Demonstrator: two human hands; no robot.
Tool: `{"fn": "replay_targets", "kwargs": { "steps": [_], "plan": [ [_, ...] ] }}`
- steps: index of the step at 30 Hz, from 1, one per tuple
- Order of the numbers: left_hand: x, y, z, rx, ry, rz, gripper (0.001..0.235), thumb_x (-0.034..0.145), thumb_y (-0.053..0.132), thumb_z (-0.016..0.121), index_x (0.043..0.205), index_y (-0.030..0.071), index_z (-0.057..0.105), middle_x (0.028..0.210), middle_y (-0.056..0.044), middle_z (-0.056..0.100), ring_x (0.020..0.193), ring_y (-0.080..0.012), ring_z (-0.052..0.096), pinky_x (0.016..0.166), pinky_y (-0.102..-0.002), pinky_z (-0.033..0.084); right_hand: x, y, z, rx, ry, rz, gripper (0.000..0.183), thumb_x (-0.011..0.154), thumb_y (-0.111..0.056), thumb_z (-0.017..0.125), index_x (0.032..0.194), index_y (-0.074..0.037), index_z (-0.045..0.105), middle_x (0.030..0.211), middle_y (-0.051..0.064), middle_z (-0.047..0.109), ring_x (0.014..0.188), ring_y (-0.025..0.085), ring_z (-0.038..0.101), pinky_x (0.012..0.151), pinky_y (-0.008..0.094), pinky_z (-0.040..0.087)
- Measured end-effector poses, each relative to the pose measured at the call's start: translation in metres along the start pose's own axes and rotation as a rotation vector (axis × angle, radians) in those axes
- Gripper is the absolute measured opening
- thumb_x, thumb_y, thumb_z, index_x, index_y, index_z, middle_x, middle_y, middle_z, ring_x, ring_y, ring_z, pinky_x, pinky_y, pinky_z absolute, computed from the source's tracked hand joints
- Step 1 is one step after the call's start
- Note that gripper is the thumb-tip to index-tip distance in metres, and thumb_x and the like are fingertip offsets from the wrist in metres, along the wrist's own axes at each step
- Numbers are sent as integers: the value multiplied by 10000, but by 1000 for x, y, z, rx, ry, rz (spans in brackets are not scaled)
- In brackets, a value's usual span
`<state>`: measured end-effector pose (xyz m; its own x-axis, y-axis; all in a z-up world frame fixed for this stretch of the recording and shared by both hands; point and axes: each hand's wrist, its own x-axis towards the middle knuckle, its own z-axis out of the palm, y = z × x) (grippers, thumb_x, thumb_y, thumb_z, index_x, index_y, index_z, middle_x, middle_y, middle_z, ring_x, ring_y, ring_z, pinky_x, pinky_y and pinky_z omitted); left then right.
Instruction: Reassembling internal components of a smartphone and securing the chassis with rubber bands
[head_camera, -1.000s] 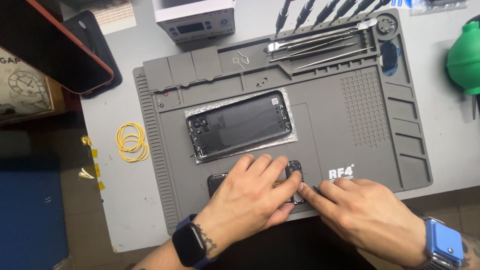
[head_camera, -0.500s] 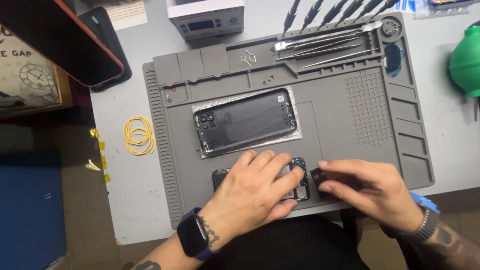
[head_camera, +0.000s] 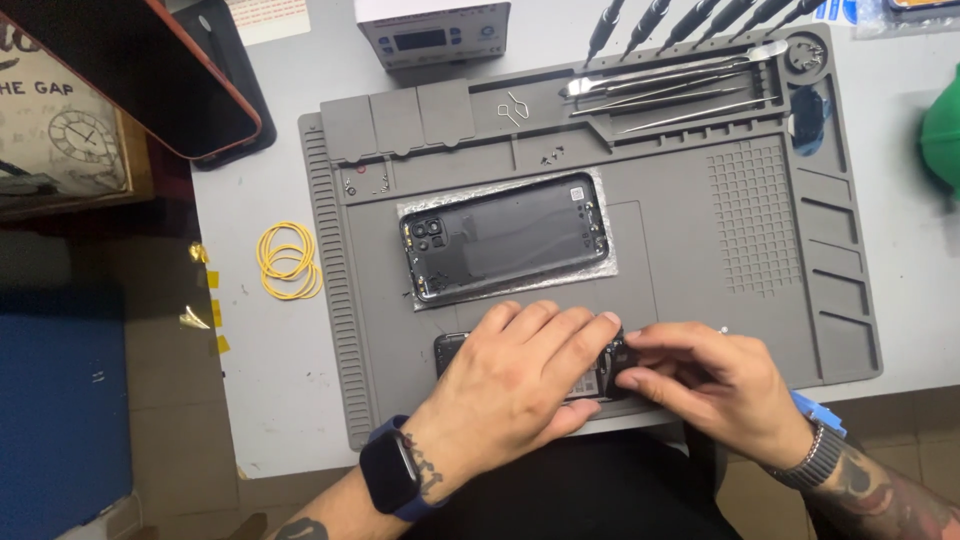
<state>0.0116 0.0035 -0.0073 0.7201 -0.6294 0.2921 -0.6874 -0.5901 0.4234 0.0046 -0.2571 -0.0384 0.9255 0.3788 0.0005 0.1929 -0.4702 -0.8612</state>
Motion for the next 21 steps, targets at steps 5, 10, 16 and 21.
{"fn": "replay_targets", "kwargs": {
  "steps": [5,10,16,21],
  "plan": [
    [1,1,0,-9,14,-5,819,767,403,921,1385,39,524,1271,-98,633,1072,-268,601,871,-409,457,19,-21,-8,-82,-69,-78,364,814,-185,825,1154,-122,713,981,9,699,597,78,553,623,209,519],
    [2,2,-2,-17,26,-17,830,730,378,949,1356,39,522,1242,-90,632,1039,-257,593,842,-379,438,26,-26,-10,-220,-164,12,386,847,-260,797,1199,-160,676,1014,-24,634,574,103,465,586,254,488],
    [1,3,-3,-23,45,-26,840,728,374,954,1369,36,528,1260,-92,634,1074,-256,599,870,-378,449,28,-29,-9,-365,-197,38,427,840,-357,780,1218,-204,655,1091,-36,666,697,142,659,618,300,560],
    [-2,3,0,-67,62,-46,838,737,346,962,1367,16,519,1273,-116,617,1085,-277,597,914,-401,472,26,-33,-8,-444,-177,-34,425,866,-360,749,1223,-158,640,1106,-7,659,841,185,709,656,349,595]
  ]
}}
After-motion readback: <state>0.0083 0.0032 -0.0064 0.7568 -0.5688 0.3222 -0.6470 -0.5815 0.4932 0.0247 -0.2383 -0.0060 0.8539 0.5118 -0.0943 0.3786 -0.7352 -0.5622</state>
